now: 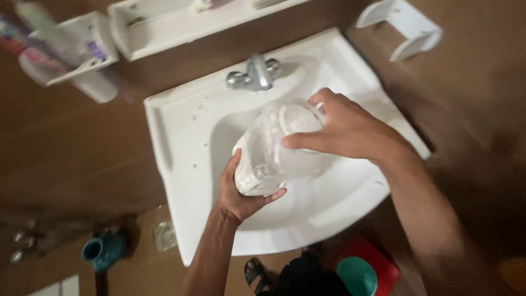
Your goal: The person fills a turquoise cup with water from the sink faucet, then uses a cloth to wipe the sink basin and surrounding surfaces. The person also handles a plastic jar containing a white powder and a cloth, placing them into a red bucket on the floor.
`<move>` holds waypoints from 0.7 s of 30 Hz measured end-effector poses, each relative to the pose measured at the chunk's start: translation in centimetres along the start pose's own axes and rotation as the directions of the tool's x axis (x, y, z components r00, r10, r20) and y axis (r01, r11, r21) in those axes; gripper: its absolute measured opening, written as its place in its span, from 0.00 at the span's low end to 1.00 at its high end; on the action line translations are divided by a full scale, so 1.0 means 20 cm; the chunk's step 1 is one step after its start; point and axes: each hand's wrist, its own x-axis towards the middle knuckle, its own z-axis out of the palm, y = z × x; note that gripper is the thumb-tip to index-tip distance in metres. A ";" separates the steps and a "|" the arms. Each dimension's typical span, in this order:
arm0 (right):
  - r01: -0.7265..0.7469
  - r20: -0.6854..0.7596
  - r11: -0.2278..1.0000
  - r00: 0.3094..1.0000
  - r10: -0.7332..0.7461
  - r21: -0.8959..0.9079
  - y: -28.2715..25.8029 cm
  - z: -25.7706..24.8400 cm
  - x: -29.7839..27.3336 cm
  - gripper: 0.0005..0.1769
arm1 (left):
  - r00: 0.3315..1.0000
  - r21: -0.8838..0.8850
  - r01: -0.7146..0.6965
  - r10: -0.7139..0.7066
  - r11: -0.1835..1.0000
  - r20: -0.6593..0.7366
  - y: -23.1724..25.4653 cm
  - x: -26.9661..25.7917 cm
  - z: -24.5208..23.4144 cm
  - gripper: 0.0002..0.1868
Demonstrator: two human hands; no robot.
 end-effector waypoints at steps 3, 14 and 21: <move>0.035 -0.126 0.994 0.991 -0.048 -0.104 -0.01 -0.05 -0.07 0.59 | 0.998 0.138 0.001 -0.009 0.990 0.060 -0.01 0.08 0.04 0.44; 0.014 -0.303 0.984 0.951 -0.069 -0.180 0.07 -0.25 -0.45 0.57 | 0.957 0.320 0.130 -0.203 0.938 0.207 -0.09 0.38 0.23 0.42; -0.048 -0.524 0.949 0.842 -0.130 -0.311 0.19 -0.25 -0.81 0.56 | 0.949 0.632 0.174 -0.301 0.755 0.098 -0.15 0.42 0.44 0.42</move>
